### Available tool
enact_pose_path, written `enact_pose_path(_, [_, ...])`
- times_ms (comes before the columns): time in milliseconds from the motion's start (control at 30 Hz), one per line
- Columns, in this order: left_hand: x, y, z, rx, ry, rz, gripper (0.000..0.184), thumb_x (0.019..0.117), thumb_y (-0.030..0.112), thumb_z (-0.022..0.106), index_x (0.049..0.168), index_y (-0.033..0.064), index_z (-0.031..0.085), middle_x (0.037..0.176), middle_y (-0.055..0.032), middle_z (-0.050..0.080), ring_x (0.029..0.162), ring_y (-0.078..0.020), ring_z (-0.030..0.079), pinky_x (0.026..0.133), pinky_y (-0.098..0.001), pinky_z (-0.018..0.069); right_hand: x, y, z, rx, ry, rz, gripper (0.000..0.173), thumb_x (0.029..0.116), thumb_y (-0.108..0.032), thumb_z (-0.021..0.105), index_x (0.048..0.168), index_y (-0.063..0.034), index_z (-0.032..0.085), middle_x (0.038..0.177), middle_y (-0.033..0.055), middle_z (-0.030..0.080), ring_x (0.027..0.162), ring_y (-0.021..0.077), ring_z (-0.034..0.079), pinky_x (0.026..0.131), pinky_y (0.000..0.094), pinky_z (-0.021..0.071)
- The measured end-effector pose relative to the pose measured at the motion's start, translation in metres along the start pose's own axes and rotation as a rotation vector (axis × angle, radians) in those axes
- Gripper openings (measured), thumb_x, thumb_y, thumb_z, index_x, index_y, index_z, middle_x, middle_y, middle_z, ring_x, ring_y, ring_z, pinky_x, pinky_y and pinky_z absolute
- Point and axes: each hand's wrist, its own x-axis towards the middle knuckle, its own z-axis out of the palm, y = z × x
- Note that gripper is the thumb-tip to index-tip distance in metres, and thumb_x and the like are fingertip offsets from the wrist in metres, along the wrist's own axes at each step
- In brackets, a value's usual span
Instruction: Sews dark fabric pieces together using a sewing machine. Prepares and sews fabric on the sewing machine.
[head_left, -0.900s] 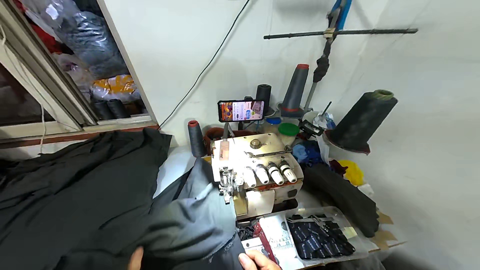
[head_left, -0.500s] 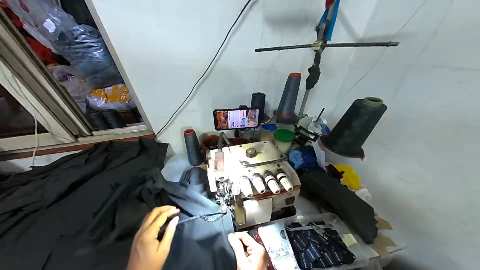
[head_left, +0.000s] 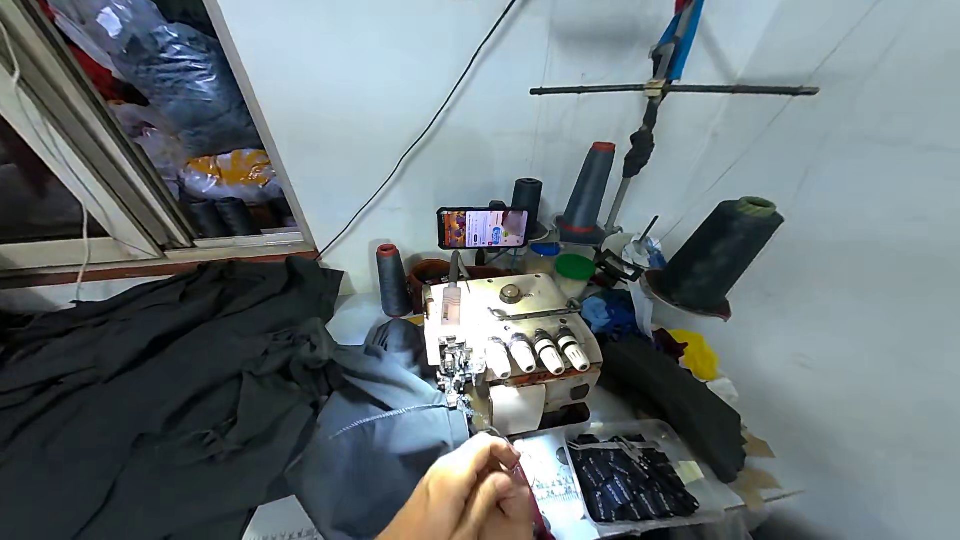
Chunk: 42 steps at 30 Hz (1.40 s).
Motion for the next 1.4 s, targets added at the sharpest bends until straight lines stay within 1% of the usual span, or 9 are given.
enact_pose_path(67, [-0.021,0.014,0.004,0.138,0.091,-0.066,0.033,0.1058,0.021,0.052,0.126,-0.002,0.062,0.113,-0.0112,0.072,0.103,-0.0163,0.07,0.094,-0.0371,0.0558,-0.004,-0.002,-0.007,-0.016,-0.023,0.013,0.015,0.0866,0.007,0.062,0.097,0.0113,0.071,0.087,0.0071,0.074,0.082,-0.0023,0.068,0.081,0.0172,0.0561])
enact_pose_path(200, [-0.083,0.002,-0.006,0.414,0.697,-0.297,0.023,0.0983,0.014,0.061,0.102,-0.0089,0.061,0.1,-0.0169,0.062,0.093,-0.0131,0.061,0.082,-0.0269,0.053,-0.013,-0.004,-0.021,-0.027,-0.033,0.088,0.03,0.0832,0.007,0.073,0.11,0.0066,0.061,0.086,0.005,0.071,0.075,0.0029,0.068,0.07,0.0199,0.0579])
enact_pose_path(267, [-0.108,-0.009,-0.009,0.396,0.873,-0.464,0.043,0.0964,0.011,0.063,0.118,-0.0207,0.044,0.11,-0.0213,0.052,0.086,-0.0049,0.056,0.074,-0.0185,0.0494,-0.019,0.0,-0.026,-0.028,-0.027,0.046,0.023,0.0814,0.008,0.072,0.101,0.006,0.062,0.086,0.0052,0.069,0.074,0.0037,0.066,0.068,0.0194,0.0573])
enact_pose_path(433, [-0.123,-0.012,-0.011,-0.273,0.905,-0.862,0.056,0.0999,0.005,0.055,0.145,-0.0044,0.023,0.101,-0.0063,0.058,0.056,-0.0052,0.061,0.052,-0.0237,0.0574,-0.025,0.007,-0.027,-0.029,-0.021,0.054,0.018,0.0806,0.009,0.073,0.097,0.0056,0.066,0.086,0.0066,0.071,0.07,0.0047,0.067,0.063,0.0193,0.0582])
enact_pose_path(533, [-0.125,-0.017,-0.017,-0.365,0.973,-0.815,0.008,0.103,0.001,0.048,0.106,0.003,0.056,0.065,0.0027,0.064,0.044,-0.0048,0.057,0.045,-0.0215,0.0528,-0.027,0.009,-0.026,-0.03,-0.014,0.052,0.014,0.079,0.009,0.072,0.092,0.0062,0.069,0.086,0.007,0.071,0.071,0.0043,0.066,0.066,0.0187,0.0573])
enact_pose_path(633, [-0.126,-0.018,-0.034,-0.321,1.053,-0.733,0.026,0.1068,0.004,0.042,0.085,0.0113,0.055,0.05,0.0093,0.058,0.04,-0.0026,0.055,0.043,-0.0196,0.0517,-0.029,0.008,-0.026,-0.032,-0.018,0.062,0.018,0.0786,0.009,0.072,0.096,0.0073,0.07,0.091,0.008,0.072,0.076,0.004,0.067,0.07,0.0185,0.0574])
enact_pose_path(733, [-0.125,-0.019,-0.045,-0.278,1.121,-0.687,0.029,0.1066,0.004,0.042,0.081,0.0126,0.053,0.048,0.0091,0.056,0.038,-0.0031,0.055,0.04,-0.0196,0.0508,-0.029,0.007,-0.024,0.026,-0.011,0.094,0.036,0.0779,0.012,0.07,0.113,0.0104,0.062,0.097,0.0095,0.07,0.082,0.0051,0.068,0.074,0.0192,0.058])
enact_pose_path(1233, [-0.127,-0.022,-0.048,-0.302,1.04,-0.749,0.032,0.1093,0.007,0.035,0.082,0.0128,0.05,0.048,0.0079,0.057,0.038,-0.0055,0.057,0.043,-0.0214,0.0536,-0.032,0.012,-0.024,0.013,0.013,0.071,0.014,0.0791,0.009,0.071,0.093,0.0066,0.073,0.089,0.0078,0.073,0.076,0.0027,0.067,0.072,0.0162,0.0562])
enact_pose_path(1400, [-0.116,-0.009,-0.051,-0.175,1.139,-0.627,0.017,0.1083,0.006,0.036,0.105,0.0073,0.053,0.071,0.0096,0.069,0.058,-0.0054,0.069,0.059,-0.0248,0.063,-0.034,0.001,-0.028,-0.002,-0.079,0.218,0.004,0.0891,0.001,0.069,0.09,0.0049,0.071,0.078,0.0041,0.069,0.063,0.0002,0.063,0.061,0.0161,0.0542])
